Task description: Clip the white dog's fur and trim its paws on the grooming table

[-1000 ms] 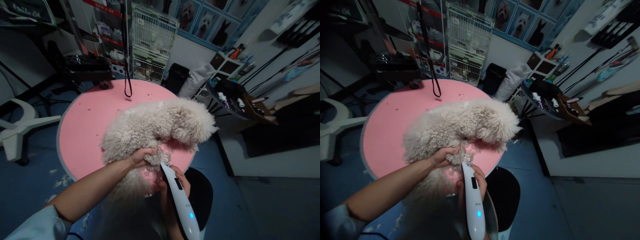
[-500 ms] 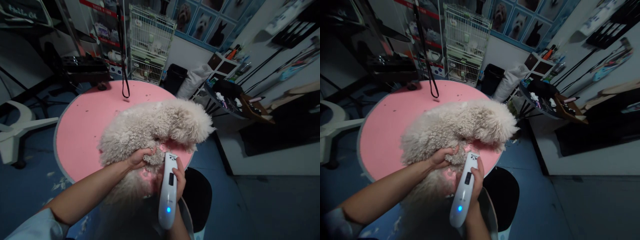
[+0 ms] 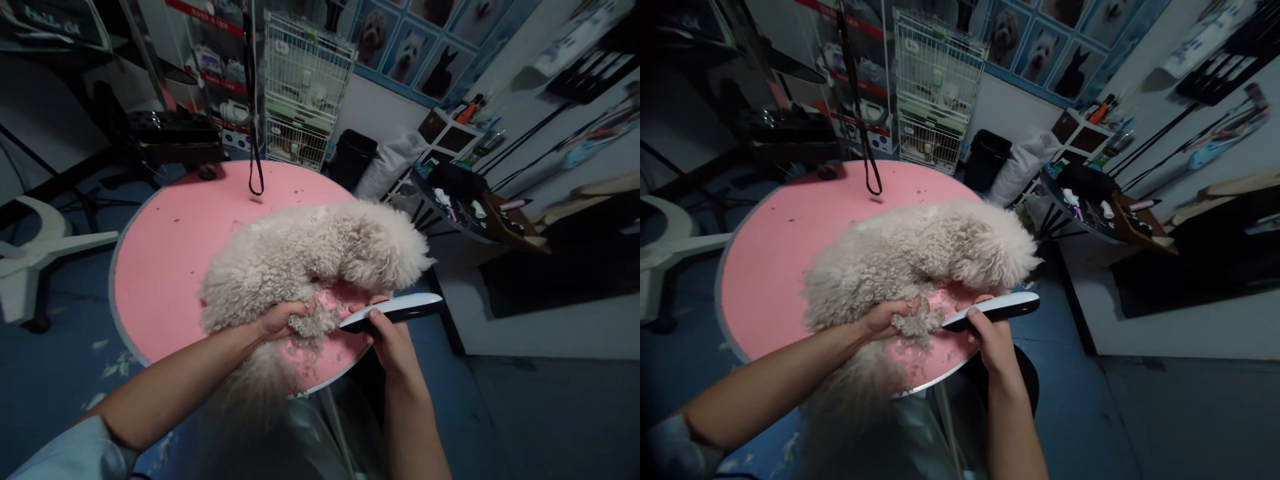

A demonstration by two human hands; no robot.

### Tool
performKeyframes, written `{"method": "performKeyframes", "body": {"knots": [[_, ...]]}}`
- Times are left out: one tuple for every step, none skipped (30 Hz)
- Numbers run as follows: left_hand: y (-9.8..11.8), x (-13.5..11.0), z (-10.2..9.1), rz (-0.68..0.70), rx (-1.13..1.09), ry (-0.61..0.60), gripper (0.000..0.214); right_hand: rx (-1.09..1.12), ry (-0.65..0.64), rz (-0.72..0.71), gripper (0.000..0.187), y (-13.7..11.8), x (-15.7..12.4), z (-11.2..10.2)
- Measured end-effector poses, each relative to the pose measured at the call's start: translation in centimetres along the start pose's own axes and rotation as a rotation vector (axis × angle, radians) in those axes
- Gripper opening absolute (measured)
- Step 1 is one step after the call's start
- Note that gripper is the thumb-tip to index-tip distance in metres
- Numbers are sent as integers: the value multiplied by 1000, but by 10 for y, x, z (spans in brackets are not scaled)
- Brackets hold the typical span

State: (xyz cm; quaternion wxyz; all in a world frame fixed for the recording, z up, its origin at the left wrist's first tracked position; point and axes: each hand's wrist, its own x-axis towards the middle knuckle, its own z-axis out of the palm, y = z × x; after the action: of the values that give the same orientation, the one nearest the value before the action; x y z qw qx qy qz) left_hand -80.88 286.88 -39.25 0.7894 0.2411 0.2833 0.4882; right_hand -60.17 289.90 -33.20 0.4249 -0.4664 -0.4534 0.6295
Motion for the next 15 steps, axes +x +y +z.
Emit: {"method": "performKeyframes", "body": {"knots": [[0, 0, 0, 3, 5, -1, 8, -11, -9, 10, 39, -1, 0, 0], [0, 0, 0, 3, 8, -3, 8, -16, -12, 17, 39, -1, 0, -1], [0, 0, 0, 3, 10, -6, 7, -17, -13, 25, 39, -1, 0, -1], [0, 0, 0, 4, 12, -8, 7, -15, -12, 35, 39, 0, -1, -1], [0, -1, 0, 4, 15, -10, 6, -10, -12, 46, 39, 1, -2, -1], [0, -1, 0, 4, 20, -8, 6, -4, -10, 54, 40, 2, -2, 0], [0, -1, 1, 1, 26, -4, 6, 5, -6, 57, 40, 4, -3, 1], [0, -1, 1, -2, 34, 2, 7, 17, -1, 51, 41, 6, -4, 2], [0, -1, 1, -6, 43, 9, 7, 28, 1, 40, 42, 8, -5, 3], [1, -1, 1, -9, 51, 14, 8, 37, 2, 20, 42, 11, -7, 4], [1, -1, 2, -11, 57, 19, 8, 40, 4, -6, 41, 13, -9, 5], [1, -1, 2, -12, 60, 22, 8, 33, 13, -41, 40, 15, -12, 6], [2, -1, 2, -13, 63, 22, 8, 10, 32, -82, 39, 16, -16, 7], [1, 0, 2, -17, 65, 19, 9, -26, 62, -130, 37, 18, -20, 9], [1, 0, 2, -22, 68, 18, 9, -71, 97, -183, 35, 20, -24, 11]]}}
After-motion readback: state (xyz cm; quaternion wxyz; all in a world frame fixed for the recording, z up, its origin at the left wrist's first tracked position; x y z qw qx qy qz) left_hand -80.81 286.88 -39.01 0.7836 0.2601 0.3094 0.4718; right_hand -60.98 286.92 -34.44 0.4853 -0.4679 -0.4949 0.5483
